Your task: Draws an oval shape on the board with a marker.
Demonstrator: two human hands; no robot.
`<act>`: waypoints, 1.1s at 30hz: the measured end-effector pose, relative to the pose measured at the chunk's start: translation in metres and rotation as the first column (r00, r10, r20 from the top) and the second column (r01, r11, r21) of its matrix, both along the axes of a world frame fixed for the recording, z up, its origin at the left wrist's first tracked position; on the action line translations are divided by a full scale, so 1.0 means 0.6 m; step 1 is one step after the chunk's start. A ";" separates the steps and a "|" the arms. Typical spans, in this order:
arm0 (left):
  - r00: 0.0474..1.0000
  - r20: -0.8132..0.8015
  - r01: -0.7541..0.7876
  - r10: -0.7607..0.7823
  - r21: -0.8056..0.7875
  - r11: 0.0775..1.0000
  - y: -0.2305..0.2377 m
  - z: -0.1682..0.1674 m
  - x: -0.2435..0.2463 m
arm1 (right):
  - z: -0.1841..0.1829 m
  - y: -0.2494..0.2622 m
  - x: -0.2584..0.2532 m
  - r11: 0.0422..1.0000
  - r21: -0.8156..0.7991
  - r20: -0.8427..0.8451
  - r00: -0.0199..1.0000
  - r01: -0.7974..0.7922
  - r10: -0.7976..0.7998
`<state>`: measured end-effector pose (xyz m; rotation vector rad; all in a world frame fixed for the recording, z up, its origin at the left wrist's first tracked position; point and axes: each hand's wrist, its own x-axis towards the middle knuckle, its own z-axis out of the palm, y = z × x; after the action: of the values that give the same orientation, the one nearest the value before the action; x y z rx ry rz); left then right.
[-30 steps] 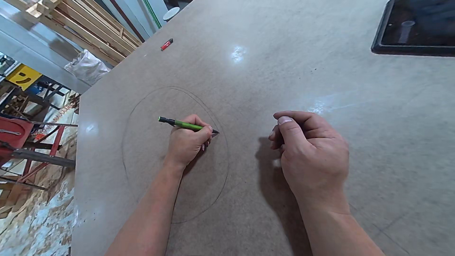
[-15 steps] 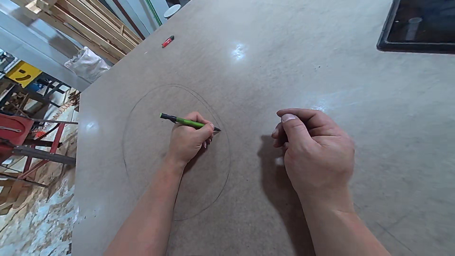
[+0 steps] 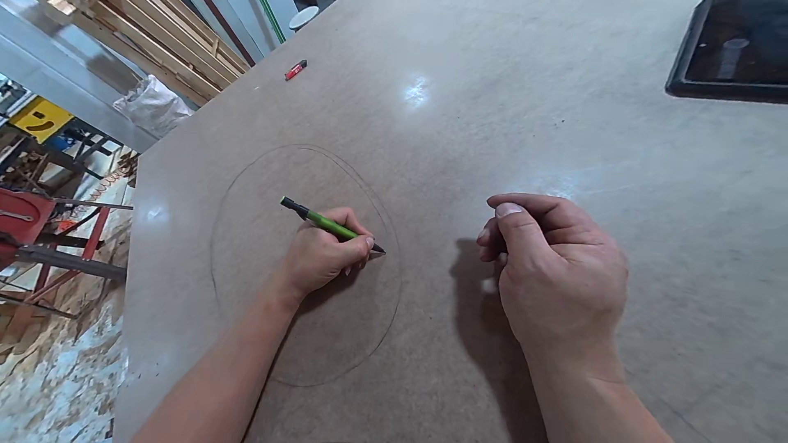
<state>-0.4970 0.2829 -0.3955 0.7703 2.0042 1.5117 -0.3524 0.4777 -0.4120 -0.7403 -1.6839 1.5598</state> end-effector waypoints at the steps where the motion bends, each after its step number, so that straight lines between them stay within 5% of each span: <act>1: 0.999 -0.024 -0.047 0.047 -0.003 0.999 0.003 -0.003 0.003 | 0.001 -0.001 0.000 1.000 0.006 0.009 1.000 0.004 -0.004; 5: 0.973 -0.022 -0.228 0.228 0.024 0.973 0.026 -0.012 0.009 | 0.002 -0.002 0.000 0.999 0.032 0.045 0.999 -0.002 0.000; 9: 0.970 -0.020 -0.243 0.244 0.039 0.969 0.029 -0.009 0.009 | 0.002 -0.003 -0.002 0.998 0.055 0.056 0.998 0.005 -0.008; 33: 0.998 -0.056 -0.033 0.034 0.023 0.999 0.015 -0.004 0.001 | 0.003 -0.001 -0.001 0.997 0.080 0.078 0.997 -0.018 0.012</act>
<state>-0.4963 0.2917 -0.3980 0.8006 2.0539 1.5495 -0.3530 0.4771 -0.4103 -0.7566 -1.8012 1.4810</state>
